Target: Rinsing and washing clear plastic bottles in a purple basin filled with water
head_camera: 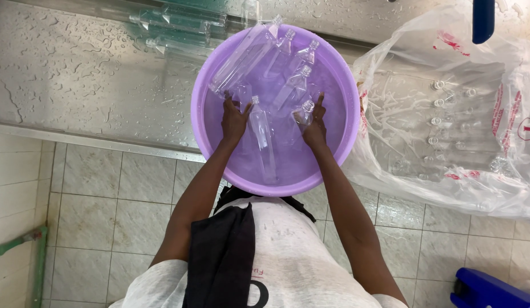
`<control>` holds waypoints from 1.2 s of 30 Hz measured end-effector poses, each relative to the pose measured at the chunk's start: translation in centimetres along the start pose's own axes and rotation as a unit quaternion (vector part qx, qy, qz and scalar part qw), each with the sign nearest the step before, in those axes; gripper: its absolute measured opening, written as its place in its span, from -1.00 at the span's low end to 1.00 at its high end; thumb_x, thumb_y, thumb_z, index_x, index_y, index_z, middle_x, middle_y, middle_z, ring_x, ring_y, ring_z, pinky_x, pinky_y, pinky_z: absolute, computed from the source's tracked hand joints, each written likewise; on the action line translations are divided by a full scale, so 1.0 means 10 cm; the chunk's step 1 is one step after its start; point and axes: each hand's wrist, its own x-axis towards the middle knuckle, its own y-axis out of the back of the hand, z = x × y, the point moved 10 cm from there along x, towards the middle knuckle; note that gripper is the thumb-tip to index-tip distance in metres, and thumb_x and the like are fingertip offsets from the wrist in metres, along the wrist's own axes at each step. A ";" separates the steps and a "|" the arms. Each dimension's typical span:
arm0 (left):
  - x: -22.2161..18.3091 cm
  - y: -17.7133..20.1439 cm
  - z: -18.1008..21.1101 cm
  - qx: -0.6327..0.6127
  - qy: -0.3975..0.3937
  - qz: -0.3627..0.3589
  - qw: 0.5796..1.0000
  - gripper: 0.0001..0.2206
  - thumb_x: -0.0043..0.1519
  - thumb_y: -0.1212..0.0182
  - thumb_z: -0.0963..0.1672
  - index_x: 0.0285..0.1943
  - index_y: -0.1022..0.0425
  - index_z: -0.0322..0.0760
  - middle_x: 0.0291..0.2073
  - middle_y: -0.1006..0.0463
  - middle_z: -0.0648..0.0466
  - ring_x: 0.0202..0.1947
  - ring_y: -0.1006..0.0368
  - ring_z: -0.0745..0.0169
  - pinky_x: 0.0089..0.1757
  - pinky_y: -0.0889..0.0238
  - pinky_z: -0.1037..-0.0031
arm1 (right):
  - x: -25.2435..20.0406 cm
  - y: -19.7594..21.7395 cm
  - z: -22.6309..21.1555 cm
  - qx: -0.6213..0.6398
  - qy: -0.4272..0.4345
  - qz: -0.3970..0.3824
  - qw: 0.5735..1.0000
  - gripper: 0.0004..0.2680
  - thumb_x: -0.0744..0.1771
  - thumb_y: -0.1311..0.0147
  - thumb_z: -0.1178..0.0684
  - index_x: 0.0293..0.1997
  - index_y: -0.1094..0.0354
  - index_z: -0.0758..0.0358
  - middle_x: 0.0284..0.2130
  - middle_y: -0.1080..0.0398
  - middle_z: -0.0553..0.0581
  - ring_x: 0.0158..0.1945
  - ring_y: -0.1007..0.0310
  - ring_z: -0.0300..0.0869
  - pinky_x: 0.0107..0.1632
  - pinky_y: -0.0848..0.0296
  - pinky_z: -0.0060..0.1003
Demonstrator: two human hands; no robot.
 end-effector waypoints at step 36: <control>0.18 -0.31 -0.41 -0.014 0.012 -0.016 1.000 -0.24 0.39 -0.29 0.21 0.55 -0.13 -0.29 0.17 -0.46 -0.06 0.09 -0.63 -0.23 -0.02 -0.50 -0.40 | 0.09 -0.06 0.10 0.016 -0.022 0.010 1.000 -0.13 0.45 -0.21 -0.29 0.73 0.72 -0.05 0.39 -0.09 0.27 0.28 -0.52 0.21 0.24 -0.50 0.37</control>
